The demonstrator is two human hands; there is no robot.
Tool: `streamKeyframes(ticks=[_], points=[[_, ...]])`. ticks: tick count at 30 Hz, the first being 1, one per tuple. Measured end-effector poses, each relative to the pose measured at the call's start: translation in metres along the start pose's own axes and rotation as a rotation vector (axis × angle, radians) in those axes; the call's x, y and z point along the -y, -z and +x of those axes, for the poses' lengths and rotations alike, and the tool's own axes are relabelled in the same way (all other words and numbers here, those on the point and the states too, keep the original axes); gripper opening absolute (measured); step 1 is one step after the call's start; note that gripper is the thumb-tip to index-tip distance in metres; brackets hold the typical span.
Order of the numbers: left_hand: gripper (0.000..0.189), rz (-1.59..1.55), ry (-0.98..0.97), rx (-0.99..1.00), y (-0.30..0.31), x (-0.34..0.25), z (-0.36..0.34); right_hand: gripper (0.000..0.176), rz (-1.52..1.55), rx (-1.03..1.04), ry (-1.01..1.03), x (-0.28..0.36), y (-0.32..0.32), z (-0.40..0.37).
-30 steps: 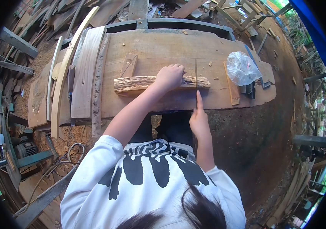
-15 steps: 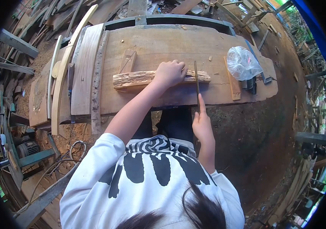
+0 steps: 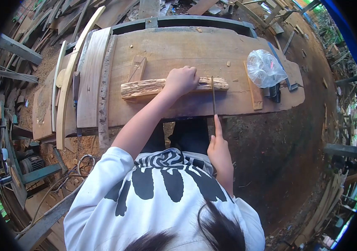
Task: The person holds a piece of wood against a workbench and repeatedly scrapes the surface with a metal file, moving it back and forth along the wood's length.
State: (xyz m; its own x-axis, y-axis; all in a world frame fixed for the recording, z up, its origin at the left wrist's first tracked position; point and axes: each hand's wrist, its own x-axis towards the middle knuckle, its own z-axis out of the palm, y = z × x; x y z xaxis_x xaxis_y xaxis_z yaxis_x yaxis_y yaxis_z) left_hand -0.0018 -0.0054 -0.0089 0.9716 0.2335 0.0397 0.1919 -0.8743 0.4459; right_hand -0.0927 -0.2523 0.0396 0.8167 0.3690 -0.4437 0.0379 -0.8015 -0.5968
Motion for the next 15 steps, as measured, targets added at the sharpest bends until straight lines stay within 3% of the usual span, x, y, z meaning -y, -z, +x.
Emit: streamKeyframes(ticks=[3, 7, 9, 15], points=[[0.031, 0.022, -0.007, 0.011, 0.000, -0.001, -0.001, 0.070, 0.029, 0.040, -0.038, 0.002, 0.005, 0.009], [0.031, 0.020, -0.028, -0.012, -0.002, 0.001, 0.000, 0.067, 0.063, -0.089, 0.187, 0.010, 0.007, 0.070], [0.032, 0.025, -0.012, 0.006, -0.001, 0.001, 0.000, 0.066, 0.051, -0.052, 0.177, 0.018, 0.012, 0.089], [0.033, 0.000, 0.057, 0.029, 0.005, -0.002, 0.001, 0.070, -0.052, -0.049, 0.120, 0.004, 0.004, 0.039]])
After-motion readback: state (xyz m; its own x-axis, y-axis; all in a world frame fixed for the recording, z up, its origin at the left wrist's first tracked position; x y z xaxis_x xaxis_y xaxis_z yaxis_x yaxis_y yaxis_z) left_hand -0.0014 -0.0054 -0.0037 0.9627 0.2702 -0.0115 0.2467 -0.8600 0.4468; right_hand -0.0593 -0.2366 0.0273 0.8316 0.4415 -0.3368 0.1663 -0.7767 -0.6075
